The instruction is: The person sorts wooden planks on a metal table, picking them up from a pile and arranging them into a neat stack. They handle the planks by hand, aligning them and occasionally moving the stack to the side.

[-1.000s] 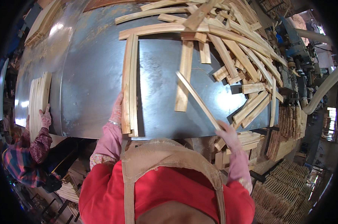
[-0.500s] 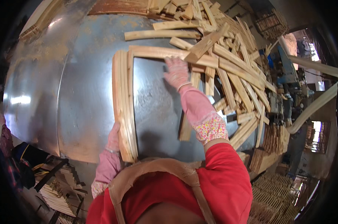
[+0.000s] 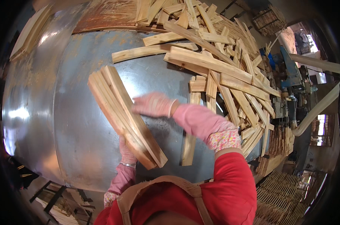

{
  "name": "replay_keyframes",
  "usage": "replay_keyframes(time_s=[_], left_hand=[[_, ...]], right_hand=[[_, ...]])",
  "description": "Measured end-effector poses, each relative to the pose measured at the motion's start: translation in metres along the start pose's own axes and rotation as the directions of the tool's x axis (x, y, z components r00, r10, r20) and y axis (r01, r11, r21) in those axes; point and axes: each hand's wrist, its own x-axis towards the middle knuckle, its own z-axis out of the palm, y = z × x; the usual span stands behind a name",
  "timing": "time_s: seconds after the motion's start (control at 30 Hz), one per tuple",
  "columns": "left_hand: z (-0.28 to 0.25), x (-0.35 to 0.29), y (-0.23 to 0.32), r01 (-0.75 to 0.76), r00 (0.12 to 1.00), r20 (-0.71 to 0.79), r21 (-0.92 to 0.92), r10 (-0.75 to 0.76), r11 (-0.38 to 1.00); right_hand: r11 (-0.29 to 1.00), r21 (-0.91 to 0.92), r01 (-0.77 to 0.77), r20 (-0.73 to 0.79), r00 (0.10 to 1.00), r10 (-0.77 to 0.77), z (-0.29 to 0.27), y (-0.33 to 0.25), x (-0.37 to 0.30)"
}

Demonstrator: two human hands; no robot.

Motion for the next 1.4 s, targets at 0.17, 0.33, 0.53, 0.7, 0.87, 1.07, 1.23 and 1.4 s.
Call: replay_keyframes(time_s=[0.17,0.33,0.53,0.7,0.87,1.07,1.23,1.4], left_hand=[[-0.033,0.008,0.038,0.107,0.970,0.224,-0.044,-0.094,0.993],[-0.044,0.021,0.051,0.130,0.969,0.205,0.053,-0.138,0.990],[-0.026,0.006,0.063,0.098,0.993,0.062,0.106,-0.105,0.989],[-0.042,-0.022,0.088,0.185,0.976,0.088,0.153,-0.200,0.971],[-0.074,-0.072,0.109,0.112,0.991,0.020,0.390,-0.130,0.914],[-0.106,-0.124,0.119,-0.081,0.952,-0.194,0.586,0.237,0.807],[-0.034,-0.173,0.149,0.324,0.755,-0.239,0.946,0.610,-0.029],[-0.087,-0.154,0.144,0.543,0.612,-0.032,0.744,0.790,-0.390]], right_hand=[[0.947,-0.163,-0.276,-0.850,0.526,0.007,-0.172,0.093,0.001],[0.896,-0.071,-0.439,-0.654,0.699,0.291,-0.192,0.222,0.003],[0.830,-0.460,-0.316,-0.443,0.892,0.094,-0.078,0.123,-0.003],[0.845,-0.503,0.183,-0.381,0.830,-0.407,0.022,0.058,-0.082],[0.945,-0.197,-0.262,-0.626,0.776,0.085,0.137,0.042,-0.159],[0.707,0.301,-0.640,-0.692,0.364,0.624,0.262,0.057,-0.211],[0.590,0.345,-0.730,-0.505,0.386,0.772,0.287,-0.007,-0.224],[0.703,0.592,-0.394,-0.519,0.480,0.707,0.289,-0.016,-0.216]])
